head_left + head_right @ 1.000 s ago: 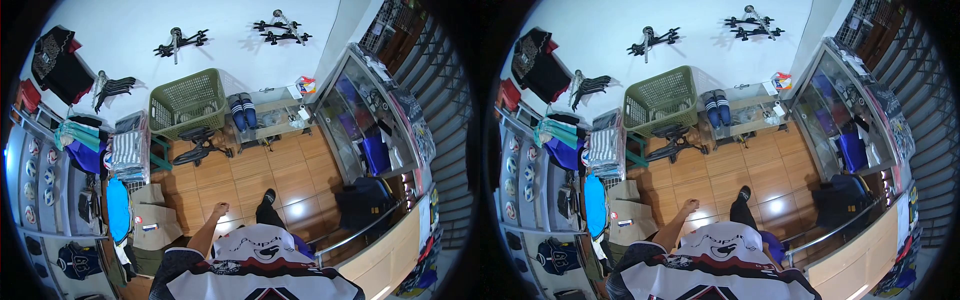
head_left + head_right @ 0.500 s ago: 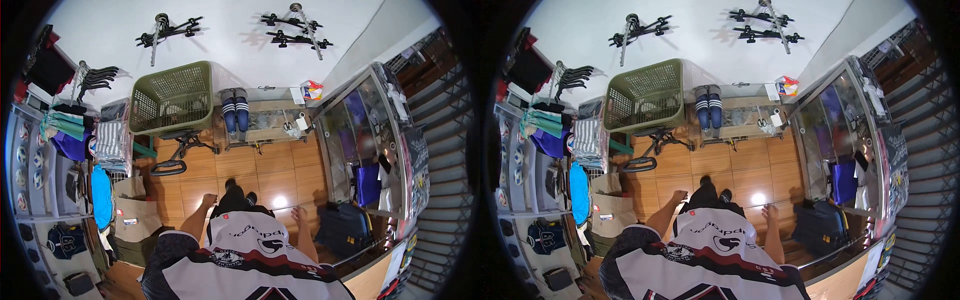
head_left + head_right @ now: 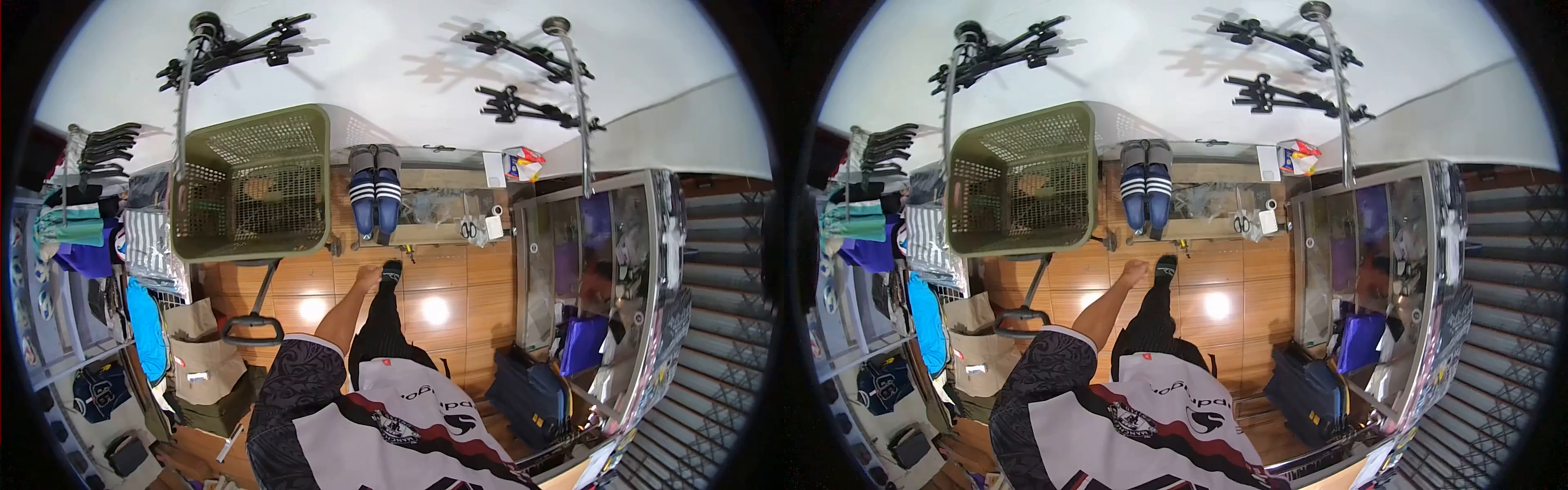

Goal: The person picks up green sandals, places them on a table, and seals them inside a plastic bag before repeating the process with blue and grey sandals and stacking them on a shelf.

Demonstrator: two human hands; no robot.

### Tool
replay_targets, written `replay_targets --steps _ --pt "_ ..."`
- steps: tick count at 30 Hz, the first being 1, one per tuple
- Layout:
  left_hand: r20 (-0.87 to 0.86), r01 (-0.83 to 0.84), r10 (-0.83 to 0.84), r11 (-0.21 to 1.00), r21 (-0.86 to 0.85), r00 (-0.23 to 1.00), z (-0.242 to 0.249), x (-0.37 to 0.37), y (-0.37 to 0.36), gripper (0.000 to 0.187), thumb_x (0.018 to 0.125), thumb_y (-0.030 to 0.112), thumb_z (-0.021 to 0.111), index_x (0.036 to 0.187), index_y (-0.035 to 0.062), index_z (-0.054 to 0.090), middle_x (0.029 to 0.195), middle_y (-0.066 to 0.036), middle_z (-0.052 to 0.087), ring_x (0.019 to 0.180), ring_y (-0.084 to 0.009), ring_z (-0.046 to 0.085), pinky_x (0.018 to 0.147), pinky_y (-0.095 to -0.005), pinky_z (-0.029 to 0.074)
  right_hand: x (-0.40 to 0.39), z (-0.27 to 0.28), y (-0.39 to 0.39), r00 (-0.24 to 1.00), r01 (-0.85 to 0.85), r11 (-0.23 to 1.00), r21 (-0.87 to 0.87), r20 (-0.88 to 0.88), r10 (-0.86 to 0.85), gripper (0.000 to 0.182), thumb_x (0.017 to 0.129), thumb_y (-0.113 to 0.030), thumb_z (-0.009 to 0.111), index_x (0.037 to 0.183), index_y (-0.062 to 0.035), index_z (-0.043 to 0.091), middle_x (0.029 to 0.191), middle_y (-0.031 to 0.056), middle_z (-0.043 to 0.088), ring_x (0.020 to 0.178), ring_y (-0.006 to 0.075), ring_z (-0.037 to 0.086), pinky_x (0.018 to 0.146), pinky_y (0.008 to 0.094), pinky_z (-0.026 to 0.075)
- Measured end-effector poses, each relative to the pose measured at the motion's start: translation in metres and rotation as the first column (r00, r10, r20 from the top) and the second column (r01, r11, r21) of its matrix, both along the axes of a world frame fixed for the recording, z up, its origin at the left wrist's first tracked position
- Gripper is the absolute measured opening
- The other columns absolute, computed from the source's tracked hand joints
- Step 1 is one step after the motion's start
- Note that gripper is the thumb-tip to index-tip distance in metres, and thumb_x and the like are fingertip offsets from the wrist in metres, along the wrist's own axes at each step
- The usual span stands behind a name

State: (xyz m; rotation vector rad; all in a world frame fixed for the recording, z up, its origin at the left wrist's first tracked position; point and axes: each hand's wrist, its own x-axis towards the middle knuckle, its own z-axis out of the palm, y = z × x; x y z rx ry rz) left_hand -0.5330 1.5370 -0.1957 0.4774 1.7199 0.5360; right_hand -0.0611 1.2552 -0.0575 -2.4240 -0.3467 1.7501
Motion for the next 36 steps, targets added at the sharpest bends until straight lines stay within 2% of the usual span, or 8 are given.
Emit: replay_targets --steps 8,10,11,19,24,28,34,36 --pt "0.286 -0.357 0.348 0.934 -0.023 0.893 -0.070 -0.015 0.152 0.025 0.093 0.028 0.069 0.098 0.0044 0.072 0.079 -0.009 0.067 0.062 -0.0190 0.064 0.053 -0.0309 0.053 -0.025 0.046 0.081 0.975 -0.206 0.978 0.014 0.093 0.204 0.036 0.097 -0.024 0.066 0.124 0.0003 0.061 0.104 0.0152 0.073 0.076 0.0230 0.070 0.062 0.0347 0.058" --pt "0.269 -0.397 0.412 0.911 -0.112 0.870 -0.072 -0.022 0.179 0.019 0.094 0.023 0.066 0.092 0.0046 0.069 0.074 -0.008 0.066 0.055 -0.0176 0.060 0.045 -0.0302 0.047 -0.027 0.050 0.108 0.996 -0.064 0.998 0.030 0.069 0.062 0.037 0.097 -0.023 0.066 0.125 0.0010 0.061 0.106 0.0159 0.073 0.076 0.0231 0.070 0.062 0.0336 0.059" --pt "0.258 -0.417 0.444 0.896 -0.154 0.858 -0.077 -0.027 0.189 0.017 0.094 0.020 0.065 0.089 0.0047 0.068 0.072 -0.008 0.066 0.052 -0.0170 0.058 0.041 -0.0298 0.044 -0.046 0.068 0.138 0.969 0.243 0.970 -0.026 0.056 -0.241 0.037 0.097 -0.022 0.066 0.125 0.0015 0.060 0.106 0.0160 0.073 0.077 0.0229 0.070 0.063 0.0336 0.059" --pt "0.197 -0.750 0.874 0.484 -0.452 0.445 -0.106 -0.051 0.240 0.039 0.089 0.031 0.078 0.115 0.0087 0.059 0.102 -0.011 0.055 0.085 -0.0257 0.062 0.074 -0.0411 0.058 -0.089 0.095 0.217 0.997 0.079 0.997 -0.024 0.024 -0.078 0.038 0.101 -0.023 0.064 0.132 -0.0011 0.058 0.111 0.0143 0.073 0.087 0.0215 0.073 0.063 0.0301 0.055" --pt "0.196 -0.785 0.934 0.356 -0.507 0.298 -0.133 -0.059 0.256 0.055 0.089 0.035 0.079 0.132 0.0131 0.052 0.115 -0.013 0.053 0.100 -0.0300 0.060 0.085 -0.0460 0.056 -0.119 0.108 0.251 0.999 0.031 0.999 0.015 0.033 -0.031 0.033 0.098 -0.017 0.068 0.123 0.0041 0.062 0.092 0.0098 0.071 0.075 0.0154 0.071 0.056 0.0240 0.052" --pt "0.236 -0.799 0.922 0.384 -0.462 0.307 -0.147 -0.060 0.248 0.050 0.097 0.026 0.071 0.141 0.0147 0.049 0.118 -0.014 0.057 0.098 -0.0304 0.064 0.081 -0.0443 0.058 -0.118 0.106 0.258 0.998 -0.055 0.998 -0.020 0.022 0.055 0.034 0.102 -0.022 0.064 0.127 0.0007 0.062 0.111 0.0130 0.074 0.087 0.0192 0.073 0.063 0.0270 0.054" --pt "0.300 -0.947 0.953 0.129 -0.293 0.037 -0.138 -0.045 0.240 0.027 0.102 0.011 0.058 0.129 0.0115 0.054 0.104 -0.012 0.062 0.083 -0.0237 0.066 0.072 -0.0346 0.059 -0.096 0.085 0.243 1.000 0.004 0.999 0.039 -0.004 -0.004 0.035 0.100 -0.019 0.066 0.127 0.0026 0.061 0.109 0.0144 0.073 0.087 0.0206 0.073 0.065 0.0282 0.056" --pt "0.345 -0.940 0.932 0.210 -0.270 0.109 -0.130 -0.043 0.230 0.023 0.103 0.011 0.055 0.125 0.0110 0.055 0.103 -0.011 0.063 0.081 -0.0231 0.066 0.071 -0.0336 0.059 -0.092 0.083 0.240 0.999 -0.032 0.999 0.032 0.019 0.032 0.035 0.100 -0.018 0.067 0.127 0.0034 0.060 0.109 0.0146 0.073 0.088 0.0214 0.073 0.066 0.0291 0.057"
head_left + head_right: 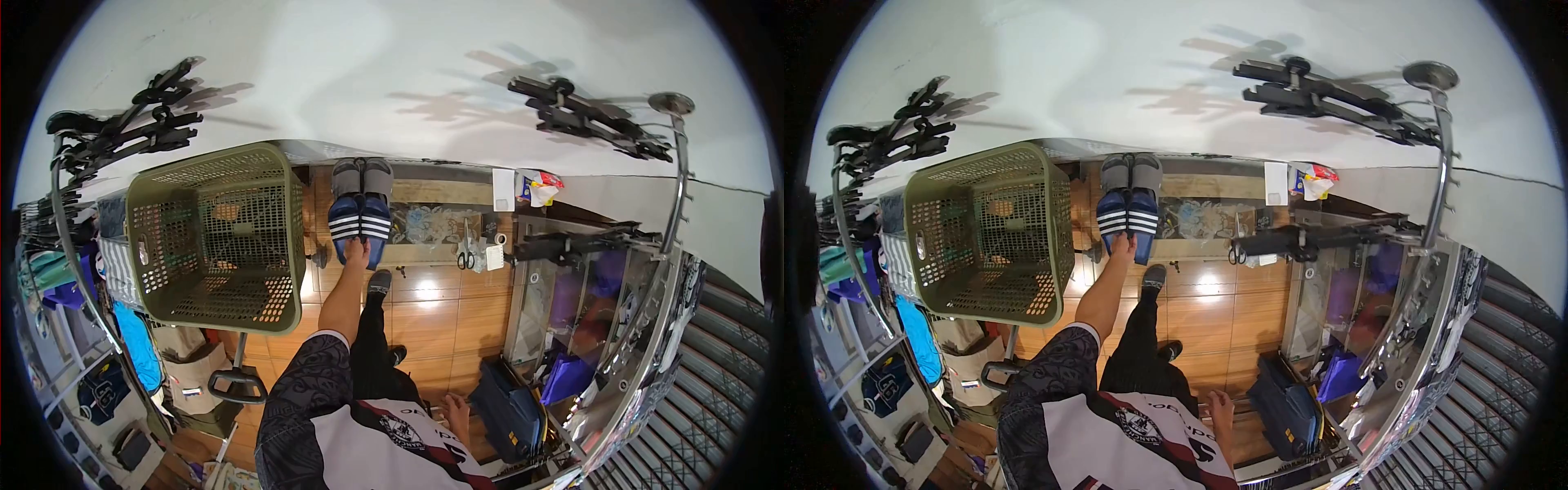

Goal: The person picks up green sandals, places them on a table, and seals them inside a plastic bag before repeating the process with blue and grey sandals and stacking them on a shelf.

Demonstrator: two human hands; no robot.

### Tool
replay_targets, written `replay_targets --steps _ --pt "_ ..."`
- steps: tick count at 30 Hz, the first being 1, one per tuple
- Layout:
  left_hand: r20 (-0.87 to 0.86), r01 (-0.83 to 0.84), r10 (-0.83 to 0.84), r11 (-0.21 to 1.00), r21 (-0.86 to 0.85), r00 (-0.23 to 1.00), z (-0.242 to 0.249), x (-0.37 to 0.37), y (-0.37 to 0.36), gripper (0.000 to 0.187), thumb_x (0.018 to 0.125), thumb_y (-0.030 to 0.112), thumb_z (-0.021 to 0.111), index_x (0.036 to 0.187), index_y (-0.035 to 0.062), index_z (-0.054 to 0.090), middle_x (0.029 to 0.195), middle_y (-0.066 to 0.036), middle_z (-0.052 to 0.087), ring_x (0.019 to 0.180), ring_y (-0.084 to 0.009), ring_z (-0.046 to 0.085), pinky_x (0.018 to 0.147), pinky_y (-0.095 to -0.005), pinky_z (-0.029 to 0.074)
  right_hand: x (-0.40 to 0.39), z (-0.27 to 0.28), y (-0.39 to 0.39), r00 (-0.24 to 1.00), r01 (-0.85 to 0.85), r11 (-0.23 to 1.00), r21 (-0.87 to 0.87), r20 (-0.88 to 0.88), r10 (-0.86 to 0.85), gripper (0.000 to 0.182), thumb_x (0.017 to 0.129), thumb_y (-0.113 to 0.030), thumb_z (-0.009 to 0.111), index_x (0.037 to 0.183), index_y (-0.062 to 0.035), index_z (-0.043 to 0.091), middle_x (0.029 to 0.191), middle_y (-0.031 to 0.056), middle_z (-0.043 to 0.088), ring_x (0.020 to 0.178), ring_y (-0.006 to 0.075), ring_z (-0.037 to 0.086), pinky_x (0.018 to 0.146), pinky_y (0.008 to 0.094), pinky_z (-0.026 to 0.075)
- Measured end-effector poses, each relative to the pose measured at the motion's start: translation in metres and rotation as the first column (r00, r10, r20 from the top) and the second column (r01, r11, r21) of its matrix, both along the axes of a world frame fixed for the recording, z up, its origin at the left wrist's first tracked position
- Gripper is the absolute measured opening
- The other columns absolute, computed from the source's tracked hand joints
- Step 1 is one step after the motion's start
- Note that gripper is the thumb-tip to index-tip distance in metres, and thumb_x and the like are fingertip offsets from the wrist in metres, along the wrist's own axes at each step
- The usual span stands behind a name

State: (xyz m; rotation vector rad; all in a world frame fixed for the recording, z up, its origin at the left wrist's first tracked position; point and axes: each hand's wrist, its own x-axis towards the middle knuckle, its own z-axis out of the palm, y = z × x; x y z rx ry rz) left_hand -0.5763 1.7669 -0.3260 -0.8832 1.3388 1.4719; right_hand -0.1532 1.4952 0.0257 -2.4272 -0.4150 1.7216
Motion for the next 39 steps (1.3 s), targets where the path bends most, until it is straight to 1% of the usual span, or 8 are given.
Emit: replay_targets --steps 7,13,19,23,28,31,35,39 --pt "-0.139 0.313 -0.291 0.933 0.179 0.946 0.079 0.033 -0.041 0.001 0.105 0.012 0.052 0.106 0.0107 0.052 0.091 -0.008 0.061 0.079 -0.0199 0.069 0.062 -0.0278 0.059 0.019 -0.023 -0.040 0.989 0.118 0.991 0.056 -0.101 -0.112 0.032 0.100 -0.018 0.065 0.124 0.0023 0.060 0.108 0.0153 0.072 0.089 0.0232 0.073 0.069 0.0319 0.058" --pt "-0.287 0.616 -0.558 0.765 0.185 0.779 0.151 0.120 -0.102 0.019 0.103 0.014 0.060 0.116 0.0009 0.062 0.097 -0.007 0.063 0.077 -0.0172 0.066 0.065 -0.0286 0.058 0.035 -0.021 -0.085 0.962 0.239 0.967 0.092 -0.160 -0.223 0.034 0.100 -0.019 0.064 0.127 0.0018 0.060 0.112 0.0174 0.071 0.092 0.0254 0.073 0.070 0.0344 0.059" --pt "-0.431 0.935 -0.832 0.338 0.107 0.349 0.243 0.242 -0.159 0.022 0.104 0.026 0.063 0.118 0.0087 0.066 0.093 0.002 0.061 0.078 -0.0101 0.060 0.068 -0.0252 0.053 0.084 -0.011 -0.154 0.920 0.386 0.894 0.228 -0.164 -0.355 0.033 0.100 -0.017 0.063 0.127 0.0025 0.061 0.111 0.0170 0.072 0.090 0.0253 0.073 0.070 0.0323 0.058" --pt "-0.498 0.975 -0.848 0.088 0.203 0.181 0.308 0.336 -0.196 0.034 0.103 0.033 0.066 0.120 0.0030 0.069 0.087 0.003 0.061 0.068 -0.0062 0.054 0.062 -0.0225 0.051 0.133 -0.012 -0.222 0.835 0.540 0.699 0.468 -0.196 -0.514 0.029 0.100 -0.016 0.062 0.122 0.0030 0.064 0.104 0.0138 0.072 0.086 0.0225 0.073 0.068 0.0298 0.056" --pt "-0.580 0.911 -0.802 -0.335 0.242 -0.142 0.395 0.462 -0.249 0.023 0.105 0.030 0.063 0.095 0.0105 0.066 0.078 0.007 0.051 0.069 -0.0046 0.050 0.061 -0.0216 0.042 0.194 0.052 -0.283 0.664 0.633 0.378 0.676 -0.224 -0.713 0.022 0.102 -0.012 0.061 0.120 0.0001 0.063 0.098 0.0075 0.069 0.076 0.0144 0.064 0.063 0.0268 0.050" --pt "-0.636 0.714 -0.726 -0.588 0.379 -0.260 0.413 0.530 -0.278 0.028 0.105 0.032 0.063 0.107 0.0051 0.072 0.080 0.008 0.052 0.069 -0.0023 0.048 0.060 -0.0199 0.041 0.212 0.119 -0.308 0.539 0.628 0.123 0.769 -0.315 -0.781 0.026 0.102 -0.012 0.063 0.125 -0.0003 0.061 0.102 0.0053 0.066 0.082 0.0111 0.060 0.067 0.0250 0.049" --pt "-0.772 0.531 -0.472 -0.821 0.210 -0.425 0.481 0.616 -0.328 0.030 0.105 0.034 0.062 0.101 0.0069 0.073 0.082 0.009 0.055 0.071 -0.0012 0.049 0.063 -0.0207 0.041 0.240 0.195 -0.341 0.487 0.574 0.036 0.818 -0.305 -0.819 0.049 0.102 -0.015 0.065 0.148 -0.0053 0.050 0.120 0.0116 0.069 0.100 0.0140 0.065 0.080 0.0252 0.052" --pt "-0.761 0.191 -0.291 -0.957 0.220 -0.580 0.515 0.689 -0.362 0.033 0.108 0.035 0.056 0.104 0.0073 0.074 0.085 0.010 0.064 0.073 -0.0007 0.053 0.066 -0.0205 0.043 0.264 0.222 -0.388 0.504 0.539 -0.014 0.842 -0.336 -0.795 0.067 0.099 -0.011 0.067 0.159 -0.0091 0.037 0.128 0.0126 0.067 0.108 0.0163 0.065 0.092 0.0290 0.053"
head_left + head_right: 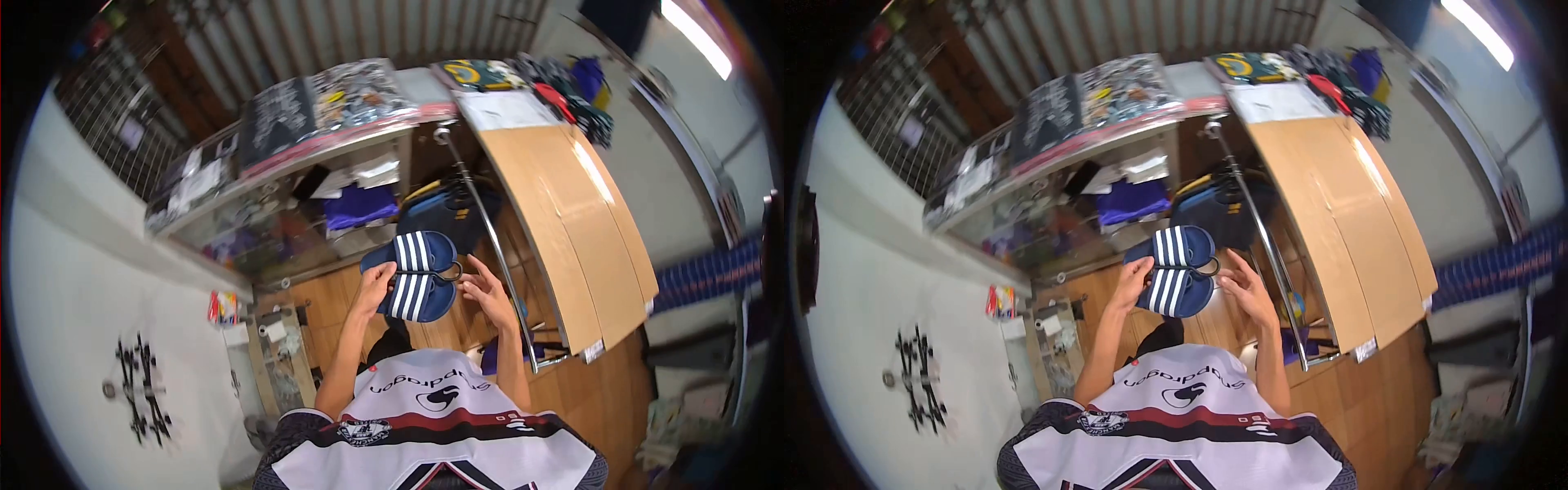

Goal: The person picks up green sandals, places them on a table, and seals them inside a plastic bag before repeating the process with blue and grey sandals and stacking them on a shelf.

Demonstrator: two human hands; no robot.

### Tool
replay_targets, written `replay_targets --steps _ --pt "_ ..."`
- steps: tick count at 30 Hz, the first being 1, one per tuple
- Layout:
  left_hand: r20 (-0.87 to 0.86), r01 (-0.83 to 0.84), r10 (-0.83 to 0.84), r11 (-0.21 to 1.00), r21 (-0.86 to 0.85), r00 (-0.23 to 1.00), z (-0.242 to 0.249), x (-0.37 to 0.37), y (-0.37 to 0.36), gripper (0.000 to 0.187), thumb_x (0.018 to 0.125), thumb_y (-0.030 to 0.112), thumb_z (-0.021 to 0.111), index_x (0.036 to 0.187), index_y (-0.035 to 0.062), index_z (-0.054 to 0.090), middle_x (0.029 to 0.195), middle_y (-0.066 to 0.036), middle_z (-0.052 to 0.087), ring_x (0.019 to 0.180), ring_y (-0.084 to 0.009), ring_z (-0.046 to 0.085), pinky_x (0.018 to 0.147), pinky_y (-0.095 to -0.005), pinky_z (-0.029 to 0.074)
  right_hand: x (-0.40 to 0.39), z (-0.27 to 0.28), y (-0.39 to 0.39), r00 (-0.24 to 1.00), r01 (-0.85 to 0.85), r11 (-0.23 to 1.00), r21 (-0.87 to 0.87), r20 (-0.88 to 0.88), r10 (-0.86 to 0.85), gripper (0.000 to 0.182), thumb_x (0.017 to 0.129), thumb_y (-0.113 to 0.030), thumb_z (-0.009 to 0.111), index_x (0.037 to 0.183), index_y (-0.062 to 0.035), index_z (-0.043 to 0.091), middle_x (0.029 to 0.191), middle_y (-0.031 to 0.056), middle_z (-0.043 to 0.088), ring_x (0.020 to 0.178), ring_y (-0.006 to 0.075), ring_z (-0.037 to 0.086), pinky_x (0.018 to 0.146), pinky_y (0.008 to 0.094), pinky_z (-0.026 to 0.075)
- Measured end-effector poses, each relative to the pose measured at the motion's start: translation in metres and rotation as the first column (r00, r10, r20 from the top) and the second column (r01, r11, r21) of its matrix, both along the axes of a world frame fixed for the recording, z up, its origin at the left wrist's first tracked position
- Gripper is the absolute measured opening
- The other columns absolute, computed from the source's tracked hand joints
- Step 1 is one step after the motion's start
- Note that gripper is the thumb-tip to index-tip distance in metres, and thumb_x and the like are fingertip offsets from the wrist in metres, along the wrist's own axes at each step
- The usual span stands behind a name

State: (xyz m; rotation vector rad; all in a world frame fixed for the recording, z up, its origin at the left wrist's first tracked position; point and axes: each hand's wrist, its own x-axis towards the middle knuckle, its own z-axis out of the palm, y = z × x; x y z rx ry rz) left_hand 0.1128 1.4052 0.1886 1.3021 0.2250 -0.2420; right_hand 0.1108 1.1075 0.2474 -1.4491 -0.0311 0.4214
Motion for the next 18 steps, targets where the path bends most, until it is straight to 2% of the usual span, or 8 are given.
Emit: replay_targets --steps 2,3,6,8,12,13,17,18 --pt "0.009 0.126 -0.126 0.992 -0.011 0.992 0.014 0.035 -0.016 0.034 0.109 0.035 0.055 0.106 0.0069 0.073 0.087 0.009 0.067 0.073 -0.0001 0.054 0.066 -0.0198 0.043 0.012 0.004 -0.015 0.999 -0.009 0.997 0.074 0.035 0.006 0.072 0.097 -0.007 0.069 0.160 -0.0086 0.035 0.129 0.0121 0.066 0.110 0.0171 0.065 0.095 0.0307 0.053" --pt "0.010 0.177 -0.176 0.984 -0.020 0.984 0.013 0.054 -0.024 0.034 0.109 0.034 0.053 0.107 0.0062 0.073 0.088 0.008 0.067 0.073 -0.0001 0.055 0.067 -0.0198 0.044 0.020 0.001 -0.021 0.999 -0.003 0.997 0.071 0.046 0.000 0.080 0.093 -0.001 0.072 0.161 -0.0060 0.032 0.123 0.0106 0.068 0.109 0.0167 0.064 0.102 0.0341 0.050" --pt "0.020 0.299 -0.298 0.953 -0.047 0.954 0.010 0.110 -0.045 0.037 0.111 0.033 0.050 0.108 0.0045 0.072 0.090 0.006 0.069 0.075 -0.0005 0.056 0.070 -0.0201 0.047 0.040 -0.010 -0.036 0.992 0.066 0.983 0.169 0.092 -0.082 0.082 0.091 0.000 0.073 0.161 -0.0054 0.031 0.119 0.0096 0.069 0.109 0.0156 0.064 0.104 0.0336 0.049" --pt "0.033 0.372 -0.371 0.926 -0.061 0.928 0.023 0.142 -0.060 0.038 0.112 0.033 0.048 0.109 0.0037 0.072 0.092 0.005 0.070 0.076 -0.0011 0.058 0.072 -0.0206 0.049 0.051 -0.009 -0.043 0.988 0.123 0.984 0.132 0.077 -0.134 0.085 0.090 -0.002 0.076 0.162 -0.0083 0.031 0.123 0.0114 0.069 0.113 0.0182 0.065 0.103 0.0342 0.050" --pt "0.066 0.461 -0.462 0.887 0.029 0.885 0.043 0.206 -0.084 0.039 0.112 0.032 0.047 0.108 0.0026 0.071 0.094 0.005 0.070 0.080 -0.0012 0.058 0.075 -0.0211 0.049 0.082 0.004 -0.045 0.955 0.275 0.959 0.067 0.100 -0.281 0.087 0.088 0.003 0.074 0.162 -0.0121 0.031 0.117 0.0099 0.071 0.109 0.0163 0.065 0.100 0.0356 0.051" --pt "0.072 0.469 -0.476 0.878 0.094 0.876 0.047 0.222 -0.089 0.039 0.112 0.033 0.047 0.102 0.0030 0.071 0.090 0.006 0.067 0.079 -0.0005 0.054 0.073 -0.0212 0.047 0.089 0.009 -0.044 0.945 0.308 0.950 0.056 0.100 -0.312 0.088 0.087 0.003 0.075 0.162 -0.0121 0.031 0.117 0.0101 0.071 0.109 0.0163 0.065 0.100 0.0353 0.051" --pt "0.168 0.528 -0.597 0.785 0.323 0.785 0.058 0.279 -0.109 0.040 0.111 0.033 0.049 0.094 0.0024 0.069 0.082 0.008 0.059 0.078 -0.0008 0.047 0.069 -0.0218 0.042 0.117 0.019 -0.042 0.882 0.453 0.888 0.073 0.110 -0.459 0.089 0.085 0.002 0.077 0.161 -0.0120 0.033 0.115 0.0109 0.072 0.104 0.0162 0.066 0.096 0.0340 0.051" --pt "0.187 0.514 -0.594 0.785 0.346 0.783 0.073 0.286 -0.122 0.037 0.109 0.033 0.055 0.089 0.0049 0.067 0.077 0.010 0.056 0.072 -0.0004 0.045 0.063 -0.0218 0.039 0.121 0.020 -0.043 0.863 0.487 0.870 0.071 0.113 -0.492 0.089 0.085 0.002 0.078 0.161 -0.0119 0.034 0.115 0.0109 0.072 0.103 0.0161 0.066 0.096 0.0339 0.052"
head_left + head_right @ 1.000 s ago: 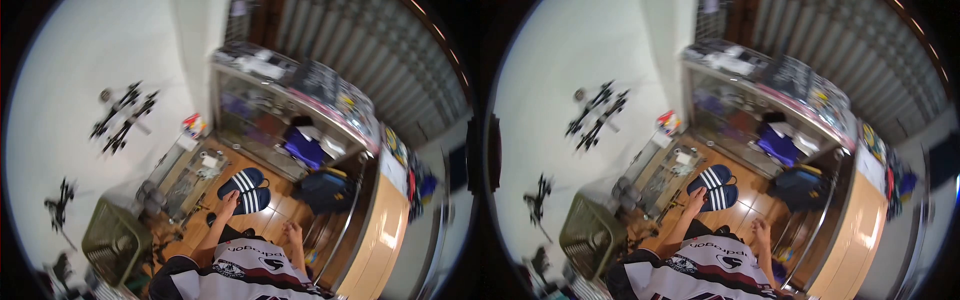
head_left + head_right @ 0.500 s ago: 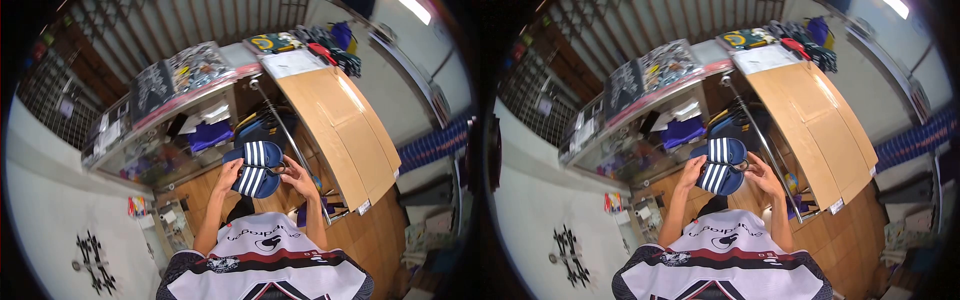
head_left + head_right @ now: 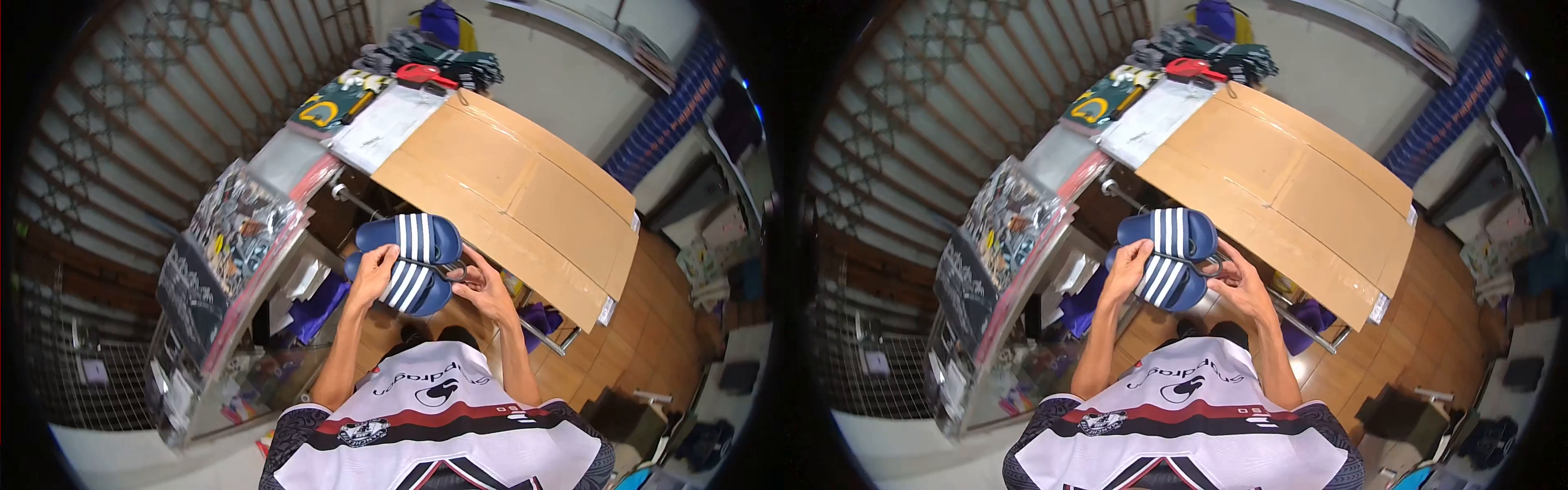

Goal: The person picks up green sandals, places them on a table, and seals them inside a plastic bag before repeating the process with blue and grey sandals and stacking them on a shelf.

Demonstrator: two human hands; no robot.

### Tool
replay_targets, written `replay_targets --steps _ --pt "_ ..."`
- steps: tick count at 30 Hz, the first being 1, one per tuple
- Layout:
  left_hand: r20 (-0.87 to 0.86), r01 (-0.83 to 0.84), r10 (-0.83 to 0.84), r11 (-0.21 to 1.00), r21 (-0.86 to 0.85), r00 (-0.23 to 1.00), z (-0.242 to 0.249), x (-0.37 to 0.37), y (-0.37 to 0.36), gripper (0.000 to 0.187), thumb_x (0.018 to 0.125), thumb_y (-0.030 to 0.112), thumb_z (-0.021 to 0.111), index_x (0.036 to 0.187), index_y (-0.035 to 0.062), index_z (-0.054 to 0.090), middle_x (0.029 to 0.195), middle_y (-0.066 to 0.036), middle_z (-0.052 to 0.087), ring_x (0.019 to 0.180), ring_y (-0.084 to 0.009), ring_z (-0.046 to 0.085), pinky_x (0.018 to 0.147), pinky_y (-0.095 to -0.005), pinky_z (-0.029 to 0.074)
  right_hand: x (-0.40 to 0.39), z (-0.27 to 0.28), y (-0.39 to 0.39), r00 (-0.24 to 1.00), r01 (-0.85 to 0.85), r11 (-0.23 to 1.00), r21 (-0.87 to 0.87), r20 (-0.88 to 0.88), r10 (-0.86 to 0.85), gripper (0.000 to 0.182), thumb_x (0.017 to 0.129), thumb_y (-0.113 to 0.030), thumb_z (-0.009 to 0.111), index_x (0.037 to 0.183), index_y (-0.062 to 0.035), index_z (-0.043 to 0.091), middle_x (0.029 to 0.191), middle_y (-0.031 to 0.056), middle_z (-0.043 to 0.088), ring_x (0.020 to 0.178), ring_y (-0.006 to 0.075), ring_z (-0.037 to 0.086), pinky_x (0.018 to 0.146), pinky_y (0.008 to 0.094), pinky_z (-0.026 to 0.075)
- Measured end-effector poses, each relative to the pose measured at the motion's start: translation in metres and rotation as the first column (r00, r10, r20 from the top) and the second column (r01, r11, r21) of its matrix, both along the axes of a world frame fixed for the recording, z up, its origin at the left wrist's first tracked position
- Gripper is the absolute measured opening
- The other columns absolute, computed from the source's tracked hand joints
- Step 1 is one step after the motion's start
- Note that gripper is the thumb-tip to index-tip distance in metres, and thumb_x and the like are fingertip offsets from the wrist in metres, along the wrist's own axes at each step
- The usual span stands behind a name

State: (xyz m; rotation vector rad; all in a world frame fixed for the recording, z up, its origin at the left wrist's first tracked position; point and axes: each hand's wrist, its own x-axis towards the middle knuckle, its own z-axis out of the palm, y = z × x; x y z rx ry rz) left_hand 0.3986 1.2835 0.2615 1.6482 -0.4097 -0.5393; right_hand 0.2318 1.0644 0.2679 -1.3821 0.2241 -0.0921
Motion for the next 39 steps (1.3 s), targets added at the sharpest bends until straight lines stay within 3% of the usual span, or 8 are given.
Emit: replay_targets --steps 10,12,16,17,20,33,37,39 --pt "0.166 0.220 -0.232 0.972 0.086 0.958 0.030 0.107 -0.124 0.033 0.100 0.025 0.069 0.081 -0.0005 0.060 0.068 0.006 0.044 0.067 -0.0061 0.037 0.059 -0.0288 0.035 0.051 -0.007 -0.048 0.916 0.399 0.892 -0.213 0.058 -0.396 0.080 0.089 -0.009 0.079 0.158 -0.0087 0.039 0.108 0.0145 0.072 0.095 0.0167 0.068 0.084 0.0318 0.055" --pt "0.222 0.266 -0.289 0.956 0.127 0.931 0.024 0.131 -0.155 0.033 0.100 0.025 0.069 0.082 -0.0009 0.063 0.067 0.006 0.044 0.065 -0.0057 0.037 0.056 -0.0287 0.034 0.056 -0.022 -0.067 0.856 0.495 0.767 -0.408 0.076 -0.512 0.079 0.088 -0.014 0.080 0.156 -0.0067 0.040 0.103 0.0143 0.073 0.094 0.0200 0.069 0.086 0.0365 0.055" --pt "0.280 0.253 -0.297 0.950 0.183 0.913 0.014 0.167 -0.225 0.032 0.099 0.027 0.071 0.090 -0.0040 0.069 0.065 0.003 0.051 0.064 -0.0065 0.041 0.055 -0.0302 0.037 0.047 -0.048 -0.111 0.695 0.366 0.227 -0.903 0.102 -0.712 0.072 0.084 -0.023 0.080 0.147 -0.0043 0.050 0.139 0.0179 0.060 0.130 0.0332 0.054 0.111 0.0510 0.038" --pt "0.306 0.249 -0.298 0.950 0.190 0.904 0.005 0.178 -0.243 0.032 0.098 0.028 0.071 0.092 -0.0043 0.070 0.065 0.001 0.053 0.064 -0.0078 0.043 0.056 -0.0312 0.039 0.047 -0.061 -0.120 0.677 0.342 0.225 -0.913 0.073 -0.732 0.068 0.086 -0.030 0.078 0.143 -0.0046 0.053 0.154 0.0165 0.046 0.145 0.0342 0.037 0.118 0.0618 0.023" --pt "0.368 0.231 -0.301 0.947 0.223 0.880 -0.015 0.204 -0.289 0.034 0.097 0.029 0.072 0.094 -0.0049 0.071 0.066 -0.004 0.058 0.065 -0.0114 0.047 0.059 -0.0342 0.043 0.056 -0.065 -0.126 0.641 0.205 0.074 -0.976 0.076 -0.764 0.067 0.089 -0.036 0.073 0.144 -0.0053 0.052 0.156 0.0170 0.042 0.149 0.0365 0.031 0.117 0.0715 0.017" --pt "0.372 0.220 -0.305 0.942 0.253 0.877 -0.047 0.221 -0.354 0.038 0.097 0.034 0.071 0.095 -0.0041 0.072 0.072 -0.011 0.067 0.069 -0.0126 0.058 0.066 -0.0337 0.049 0.071 -0.063 -0.147 0.685 0.193 0.149 -0.970 0.025 -0.728 0.065 0.092 -0.041 0.068 0.145 -0.0074 0.053 0.161 0.0164 0.037 0.152 0.0401 0.026 0.118 0.0721 0.013" --pt "0.450 0.113 -0.205 0.968 0.222 0.869 -0.053 0.218 -0.351 0.049 0.095 0.040 0.073 0.116 -0.0040 0.070 0.107 -0.023 0.073 0.097 -0.0280 0.069 0.089 -0.0368 0.054 0.078 -0.063 -0.154 0.701 0.199 0.160 -0.967 0.026 -0.713 0.065 0.092 -0.041 0.068 0.145 -0.0070 0.053 0.161 0.0167 0.038 0.152 0.0408 0.026 0.118 0.0711 0.014" --pt "0.484 0.052 -0.135 0.982 0.181 0.864 -0.045 0.206 -0.340 0.051 0.094 0.037 0.075 0.123 -0.0035 0.066 0.110 -0.021 0.068 0.094 -0.0266 0.068 0.086 -0.0369 0.054 0.080 -0.060 -0.157 0.707 0.193 0.174 -0.966 0.013 -0.708 0.064 0.092 -0.040 0.068 0.145 -0.0070 0.053 0.160 0.0169 0.039 0.152 0.0409 0.026 0.118 0.0710 0.014"
